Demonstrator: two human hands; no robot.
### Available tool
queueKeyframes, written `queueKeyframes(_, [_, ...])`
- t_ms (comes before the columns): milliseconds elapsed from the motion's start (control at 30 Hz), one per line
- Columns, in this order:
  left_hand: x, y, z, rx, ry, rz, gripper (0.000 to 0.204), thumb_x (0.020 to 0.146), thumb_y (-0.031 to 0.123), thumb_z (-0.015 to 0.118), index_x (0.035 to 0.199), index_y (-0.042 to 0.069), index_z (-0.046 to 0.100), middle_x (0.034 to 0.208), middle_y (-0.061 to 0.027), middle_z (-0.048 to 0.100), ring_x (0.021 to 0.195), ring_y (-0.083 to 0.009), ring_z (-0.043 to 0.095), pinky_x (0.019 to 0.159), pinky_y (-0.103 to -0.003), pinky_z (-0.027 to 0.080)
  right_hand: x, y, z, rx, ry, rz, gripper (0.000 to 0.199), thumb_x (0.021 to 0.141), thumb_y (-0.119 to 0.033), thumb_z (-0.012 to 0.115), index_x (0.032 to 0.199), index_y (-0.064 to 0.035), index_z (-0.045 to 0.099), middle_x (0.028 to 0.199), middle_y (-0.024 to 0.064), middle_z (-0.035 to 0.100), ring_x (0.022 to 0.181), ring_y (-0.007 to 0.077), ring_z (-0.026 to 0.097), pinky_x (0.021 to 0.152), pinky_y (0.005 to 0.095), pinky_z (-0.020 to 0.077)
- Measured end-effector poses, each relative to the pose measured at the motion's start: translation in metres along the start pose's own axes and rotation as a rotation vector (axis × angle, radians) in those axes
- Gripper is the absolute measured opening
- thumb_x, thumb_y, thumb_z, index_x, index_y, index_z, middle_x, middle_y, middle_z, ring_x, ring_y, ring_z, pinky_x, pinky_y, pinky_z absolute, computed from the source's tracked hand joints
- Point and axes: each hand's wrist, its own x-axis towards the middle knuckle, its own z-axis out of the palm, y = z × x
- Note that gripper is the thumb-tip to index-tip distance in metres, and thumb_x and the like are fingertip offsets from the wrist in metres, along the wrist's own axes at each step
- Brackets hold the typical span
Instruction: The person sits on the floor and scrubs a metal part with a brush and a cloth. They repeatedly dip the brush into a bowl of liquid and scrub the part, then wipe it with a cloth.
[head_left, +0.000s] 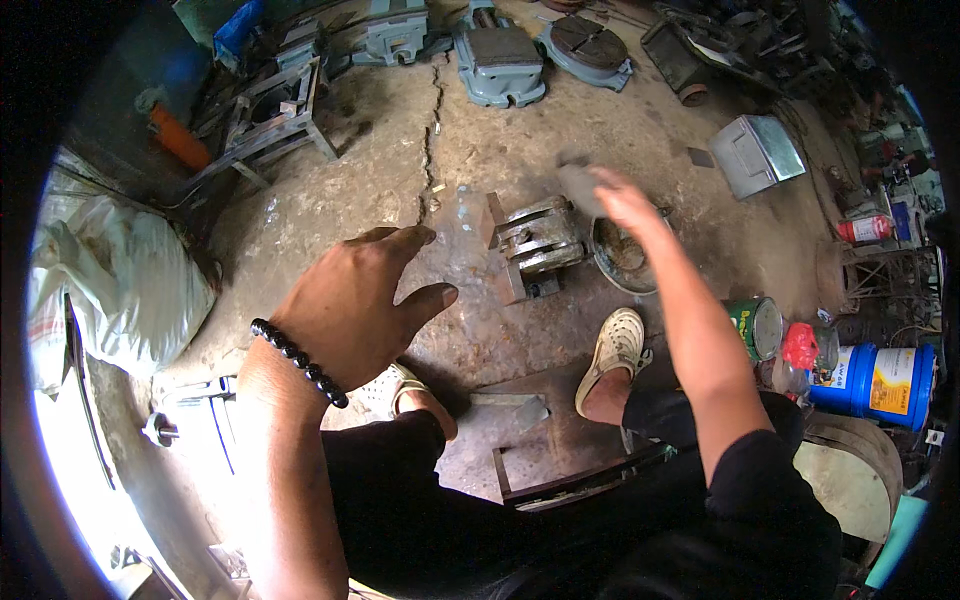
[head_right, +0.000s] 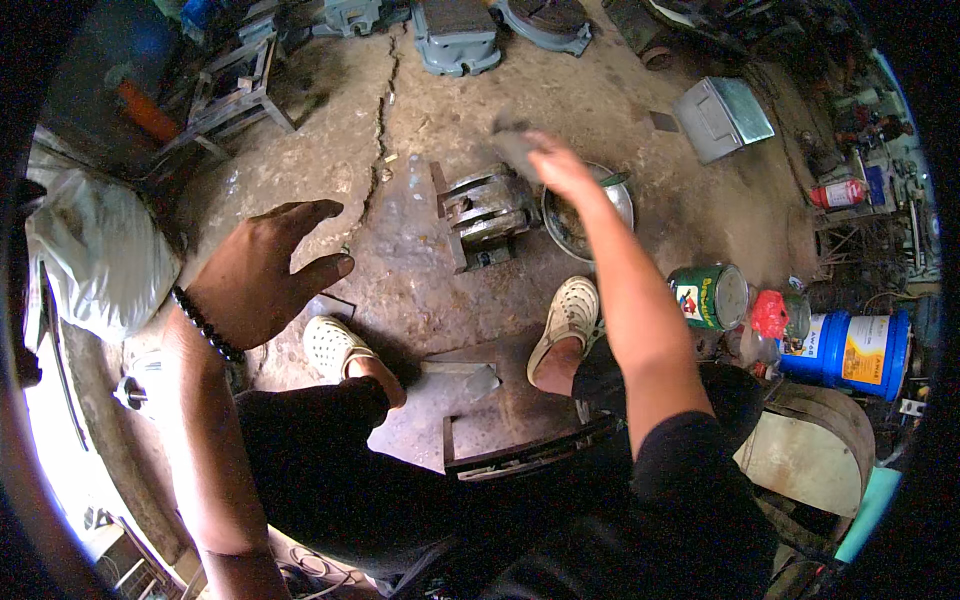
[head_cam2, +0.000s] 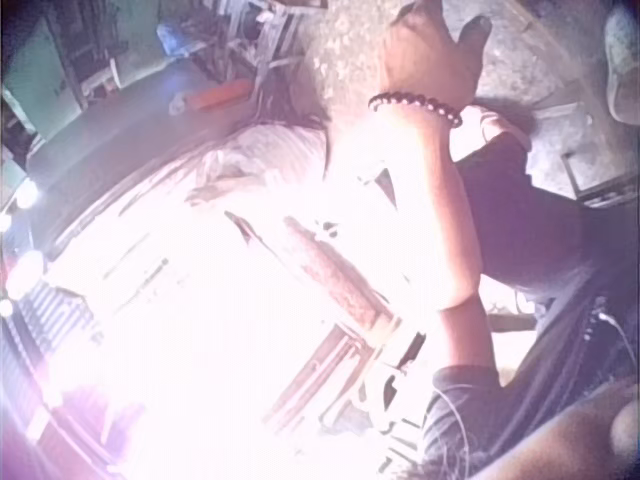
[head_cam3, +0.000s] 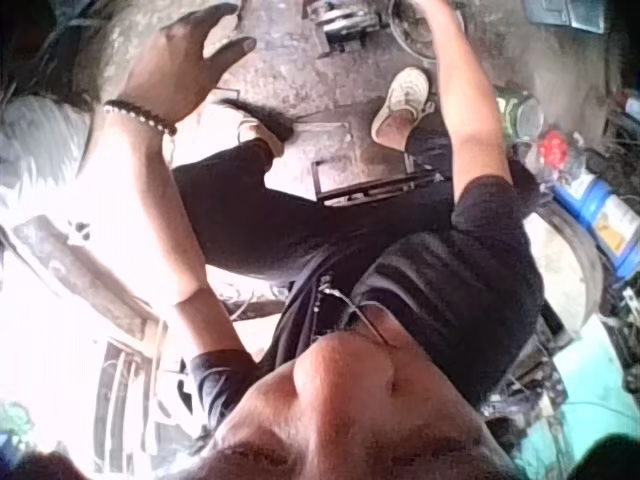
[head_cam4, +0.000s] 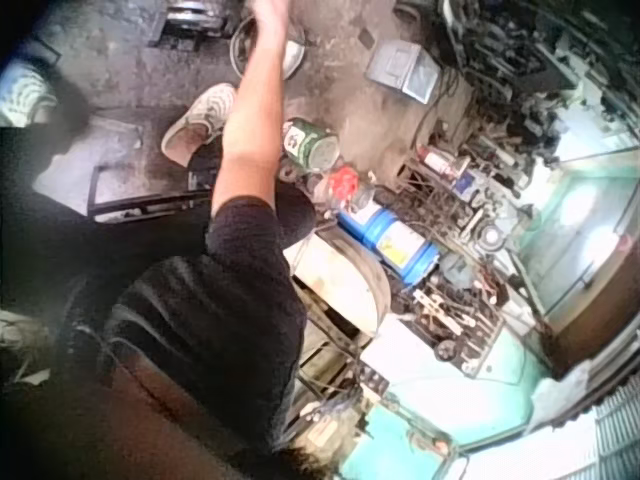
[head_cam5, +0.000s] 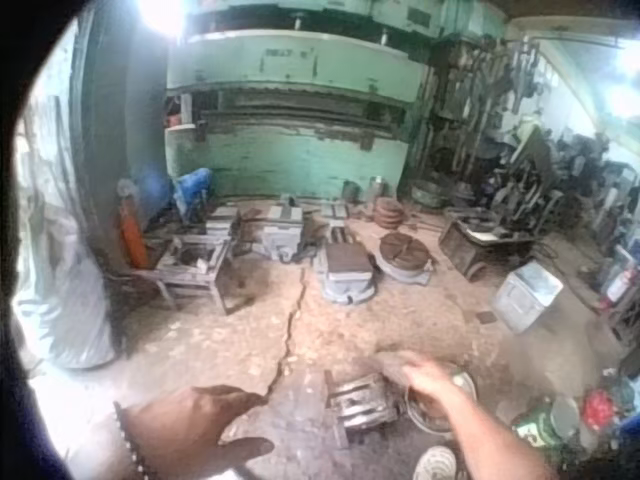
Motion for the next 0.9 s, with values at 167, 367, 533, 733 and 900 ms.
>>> queueKeyframes(167, [-0.004,-0.008,0.002,-0.014,0.0,-0.022,0.054,0.092,0.034,0.069,0.131,-0.002,0.059,0.128,-0.0263,0.062,0.117,-0.0408,0.062,0.101,-0.044,0.049,0.026,0.026,0.088,-0.036,-0.089,-0.053,0.064,0.096,-0.028,0.051,0.154,-0.0065,0.035,0.164,0.0147,0.026,0.151,0.0304,0.026,0.122,0.0383,0.0232])
queueKeyframes(367, [-0.003,-0.007,0.002,-0.024,-0.03,-0.065,0.052,0.092,0.033,0.068,0.131,-0.001,0.059,0.128,-0.0256,0.063,0.117,-0.0408,0.062,0.1,-0.044,0.049,-0.027,0.019,0.098,-0.576,-0.076,-0.319,0.055,0.103,-0.027,0.047,0.153,-0.0065,0.037,0.165,0.0078,0.025,0.153,0.0329,0.018,0.126,0.0436,0.0129])
queueKeyframes(533, [-0.008,-0.009,-0.002,0.005,-0.058,-0.125,0.053,0.092,0.034,0.069,0.131,-0.001,0.059,0.128,-0.026,0.063,0.117,-0.0405,0.062,0.1,-0.044,0.049,-0.074,0.009,0.064,-0.503,-0.276,-0.386,0.053,0.095,-0.016,0.056,0.146,-0.0022,0.047,0.16,0.0111,0.035,0.149,0.0292,0.03,0.123,0.0391,0.0247])
queueKeyframes(733, [-0.013,-0.017,0.001,-0.046,-0.031,-0.089,0.052,0.093,0.034,0.068,0.131,-0.002,0.059,0.128,-0.0264,0.062,0.117,-0.0404,0.062,0.099,-0.043,0.049,-0.079,0.009,0.021,-0.161,-0.036,-0.16,0.054,0.088,-0.001,0.056,0.142,-0.0032,0.05,0.145,0.0231,0.05,0.138,0.0361,0.045,0.116,0.0412,0.0375])
queueKeyframes(900, [-0.007,-0.014,0.003,-0.042,-0.013,-0.03,0.051,0.093,0.032,0.069,0.13,-0.002,0.059,0.128,-0.0256,0.063,0.116,-0.04,0.062,0.099,-0.043,0.05,-0.012,0.005,0.065,-0.301,0.129,-0.256,0.068,0.079,0.007,0.05,0.145,-0.0077,0.05,0.154,0.0136,0.044,0.145,0.0361,0.035,0.12,0.0394,0.0316])
